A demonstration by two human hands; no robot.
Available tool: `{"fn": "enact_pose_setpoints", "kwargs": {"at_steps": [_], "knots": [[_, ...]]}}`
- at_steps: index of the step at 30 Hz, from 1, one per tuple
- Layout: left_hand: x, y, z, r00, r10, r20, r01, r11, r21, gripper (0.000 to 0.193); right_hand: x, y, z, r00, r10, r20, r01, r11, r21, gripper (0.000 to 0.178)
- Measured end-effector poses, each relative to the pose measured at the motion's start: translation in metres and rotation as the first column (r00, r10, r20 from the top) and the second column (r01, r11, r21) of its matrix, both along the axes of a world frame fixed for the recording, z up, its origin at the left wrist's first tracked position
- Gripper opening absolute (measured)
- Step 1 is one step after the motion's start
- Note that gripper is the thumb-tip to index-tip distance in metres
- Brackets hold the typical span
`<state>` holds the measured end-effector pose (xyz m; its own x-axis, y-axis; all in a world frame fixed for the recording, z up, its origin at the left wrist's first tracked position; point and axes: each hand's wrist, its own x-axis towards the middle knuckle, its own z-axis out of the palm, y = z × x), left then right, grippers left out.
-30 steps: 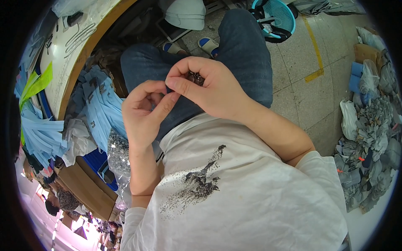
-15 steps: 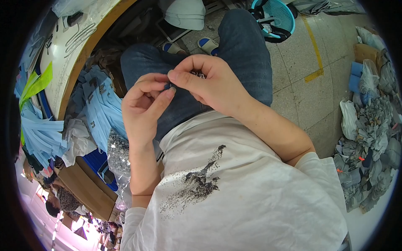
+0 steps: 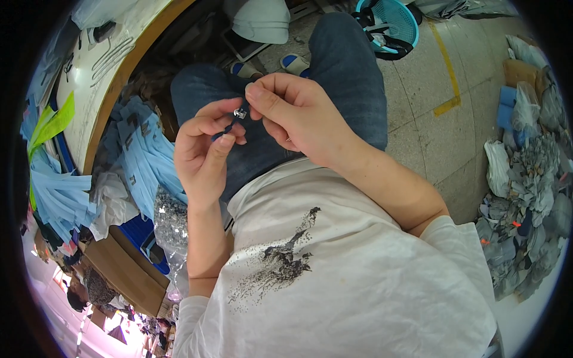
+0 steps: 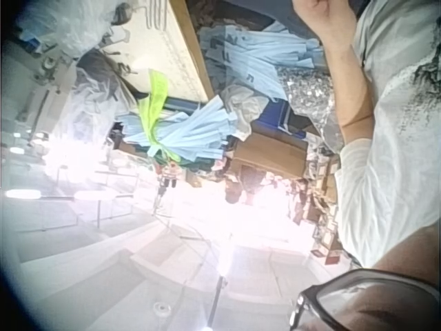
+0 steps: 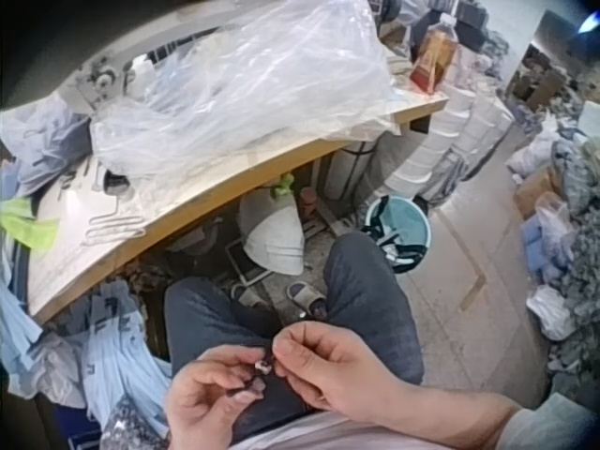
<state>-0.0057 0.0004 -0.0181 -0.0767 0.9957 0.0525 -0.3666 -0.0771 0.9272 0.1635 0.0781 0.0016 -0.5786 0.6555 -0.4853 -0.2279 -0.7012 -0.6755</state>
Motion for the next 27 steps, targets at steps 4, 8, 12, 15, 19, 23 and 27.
{"fn": "enact_pose_setpoints", "kwargs": {"at_steps": [4,8,12,15,19,23,27], "knots": [[0.006,0.000,0.000,1.000,0.018,-0.016,-0.018,1.000,0.025,0.031,-0.001,-0.001,0.006,1.000,-0.030,0.006,0.030,0.999,0.025,0.026],[0.013,0.001,0.006,0.989,0.097,-0.114,-0.098,0.995,-0.004,0.037,0.000,-0.002,0.006,1.000,0.003,-0.007,-0.003,0.999,0.050,0.024],[0.012,0.001,0.007,0.978,0.139,-0.155,-0.147,0.988,-0.039,0.034,0.000,-0.002,0.007,1.000,-0.018,-0.014,0.019,0.998,0.066,0.025],[0.007,-0.002,0.006,0.937,0.139,-0.322,-0.164,0.985,-0.054,0.031,0.001,-0.002,0.005,0.999,-0.037,-0.008,0.037,0.996,0.078,0.025],[0.012,0.000,0.009,0.957,0.167,-0.238,-0.163,0.986,0.038,0.031,0.000,-0.002,0.004,1.000,-0.015,-0.002,0.016,0.996,0.090,0.024],[0.010,0.000,0.009,0.947,0.206,-0.246,-0.174,0.974,0.145,0.029,-0.001,-0.002,0.005,0.999,-0.002,0.033,-0.001,0.997,0.082,0.024],[0.004,-0.001,0.011,0.951,0.149,-0.271,-0.127,0.987,0.099,0.028,-0.001,-0.001,0.005,1.000,0.008,0.030,-0.011,0.996,0.088,0.023]]}}
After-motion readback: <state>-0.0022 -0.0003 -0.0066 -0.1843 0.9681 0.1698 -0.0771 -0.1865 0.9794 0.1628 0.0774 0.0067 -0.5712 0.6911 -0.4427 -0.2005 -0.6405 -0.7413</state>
